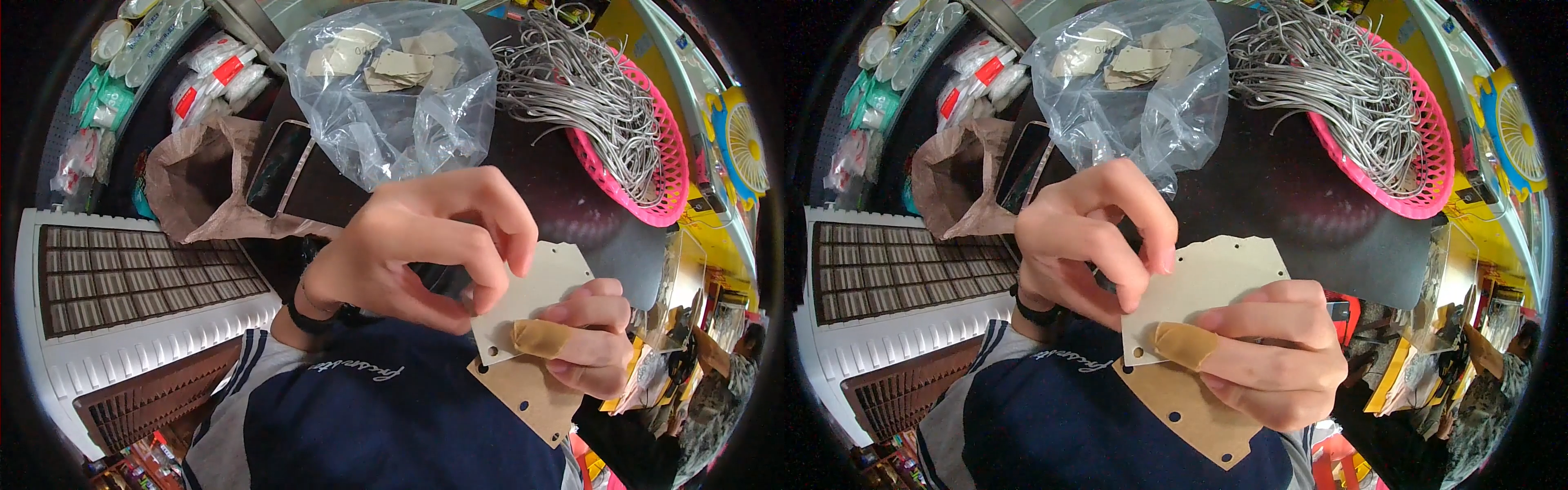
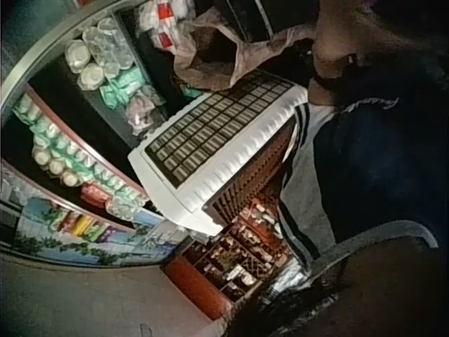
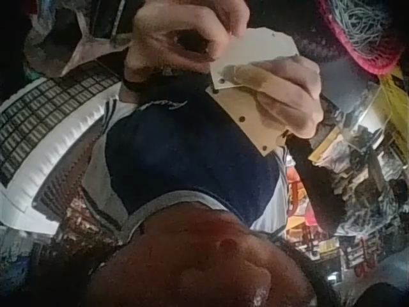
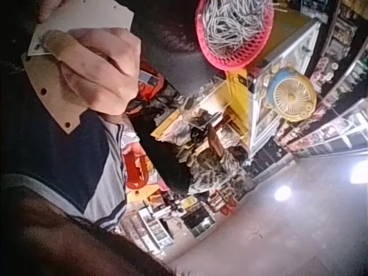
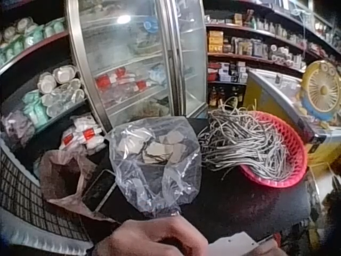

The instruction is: Threading elastic bands through leather shoe components and product tags.

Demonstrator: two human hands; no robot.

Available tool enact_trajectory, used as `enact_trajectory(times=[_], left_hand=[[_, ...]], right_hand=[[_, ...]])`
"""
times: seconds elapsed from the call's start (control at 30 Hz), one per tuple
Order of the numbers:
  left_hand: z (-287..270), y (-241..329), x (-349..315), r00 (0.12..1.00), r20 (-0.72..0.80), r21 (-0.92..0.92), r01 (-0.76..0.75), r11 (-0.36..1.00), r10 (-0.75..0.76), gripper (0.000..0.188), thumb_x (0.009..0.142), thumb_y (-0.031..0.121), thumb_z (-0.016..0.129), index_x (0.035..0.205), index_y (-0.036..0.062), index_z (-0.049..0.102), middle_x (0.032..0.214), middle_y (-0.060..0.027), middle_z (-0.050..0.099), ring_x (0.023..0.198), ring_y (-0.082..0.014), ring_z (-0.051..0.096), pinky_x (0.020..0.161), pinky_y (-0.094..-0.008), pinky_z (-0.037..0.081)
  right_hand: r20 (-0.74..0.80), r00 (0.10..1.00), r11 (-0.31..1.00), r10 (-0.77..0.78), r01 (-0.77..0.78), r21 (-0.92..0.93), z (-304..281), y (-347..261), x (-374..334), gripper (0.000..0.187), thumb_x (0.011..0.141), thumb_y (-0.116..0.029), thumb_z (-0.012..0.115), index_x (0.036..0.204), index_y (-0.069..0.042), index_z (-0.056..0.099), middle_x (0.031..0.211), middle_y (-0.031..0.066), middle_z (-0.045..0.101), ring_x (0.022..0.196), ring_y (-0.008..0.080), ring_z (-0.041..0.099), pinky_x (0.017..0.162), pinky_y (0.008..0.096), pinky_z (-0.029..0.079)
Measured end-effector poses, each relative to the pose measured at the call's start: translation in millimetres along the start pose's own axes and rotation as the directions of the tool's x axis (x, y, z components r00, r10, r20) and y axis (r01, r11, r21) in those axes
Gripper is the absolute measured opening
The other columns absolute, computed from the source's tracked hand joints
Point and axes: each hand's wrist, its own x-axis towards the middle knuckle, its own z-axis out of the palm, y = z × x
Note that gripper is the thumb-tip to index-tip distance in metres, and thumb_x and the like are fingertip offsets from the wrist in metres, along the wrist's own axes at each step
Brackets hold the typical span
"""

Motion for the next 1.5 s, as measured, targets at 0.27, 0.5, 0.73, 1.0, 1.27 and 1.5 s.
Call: enact_trajectory(times=[0.27, 0.5, 0.73, 1.0, 1.27, 1.5], left_hand=[[5.8, 0.3, 0.2, 0.993, 0.067, 0.007, 0.093, 0.996, -0.093, 0.025, 0.06, 0.004, 0.077, 0.058, 0.0086, 0.052, 0.086, -0.0123, 0.06, 0.066, -0.0139, 0.052, 0.055, -0.0228, 0.042], [-0.7, 1.5, 2.4, 0.995, 0.053, -0.001, 0.089, 0.996, -0.088, 0.02, 0.064, 0.005, 0.077, 0.062, 0.0075, 0.057, 0.085, -0.0114, 0.06, 0.067, -0.0153, 0.056, 0.056, -0.0238, 0.043], [-1.9, -4.4, -4.0, 0.999, -0.037, -0.013, -0.039, 0.999, 0.038, 0.012, 0.066, 0.005, 0.078, 0.07, 0.0062, 0.066, 0.084, -0.0093, 0.06, 0.069, -0.0176, 0.06, 0.058, -0.0269, 0.048], [-2.5, -3.7, -1.9, 0.998, -0.038, -0.044, -0.047, 0.998, 0.045, 0.012, 0.07, 0.006, 0.076, 0.066, 0.006, 0.064, 0.084, -0.0084, 0.061, 0.068, -0.0187, 0.059, 0.057, -0.0267, 0.046], [-2.9, -4.8, 0.2, 0.992, 0.114, -0.026, -0.054, 0.998, 0.057, 0.018, 0.062, 0.003, 0.072, 0.06, 0.007, 0.055, 0.077, -0.0071, 0.062, 0.065, -0.0179, 0.055, 0.056, -0.028, 0.045], [0.0, 3.3, -2.5, 0.994, -0.068, -0.07, 0.077, 0.995, -0.081, 0.014, 0.067, 0.0, 0.074, 0.063, 0.0057, 0.061, 0.078, -0.0074, 0.062, 0.067, -0.0188, 0.059, 0.055, -0.0284, 0.047]], right_hand=[[0.033, 0.999, 1.0, 0.023, -0.022, -0.002, 4.6, 0.1, 0.4, 0.025, 0.059, -0.004, 0.074, 0.072, -0.009, 0.054, 0.081, 0.0047, 0.07, 0.076, 0.0223, 0.065, 0.06, 0.0296, 0.045], [0.001, 0.999, 0.999, 0.047, -0.047, -0.02, 6.6, -2.0, 1.9, 0.025, 0.058, -0.003, 0.074, 0.071, -0.009, 0.053, 0.079, 0.0048, 0.07, 0.075, 0.022, 0.065, 0.06, 0.0291, 0.045], [-0.027, 0.999, 0.999, 0.046, -0.046, -0.005, 6.6, -1.5, 3.7, 0.025, 0.059, -0.002, 0.073, 0.07, -0.009, 0.052, 0.079, 0.0065, 0.07, 0.074, 0.0226, 0.065, 0.06, 0.0289, 0.044], [-0.033, 0.999, 0.999, 0.034, -0.034, -0.004, 5.4, -0.9, 4.4, 0.023, 0.06, -0.002, 0.072, 0.069, -0.009, 0.052, 0.079, 0.0063, 0.07, 0.074, 0.0229, 0.065, 0.059, 0.0283, 0.044], [0.029, 0.999, 0.999, 0.032, -0.032, 0.009, 3.8, -0.8, 2.9, 0.021, 0.06, -0.003, 0.072, 0.069, -0.008, 0.053, 0.079, 0.0065, 0.07, 0.075, 0.0231, 0.064, 0.056, 0.0293, 0.045], [-0.008, 1.0, 1.0, 0.013, -0.013, 0.002, 4.6, -2.1, 2.9, 0.02, 0.062, -0.004, 0.071, 0.069, -0.008, 0.053, 0.078, 0.0062, 0.07, 0.076, 0.023, 0.064, 0.06, 0.03, 0.045]])
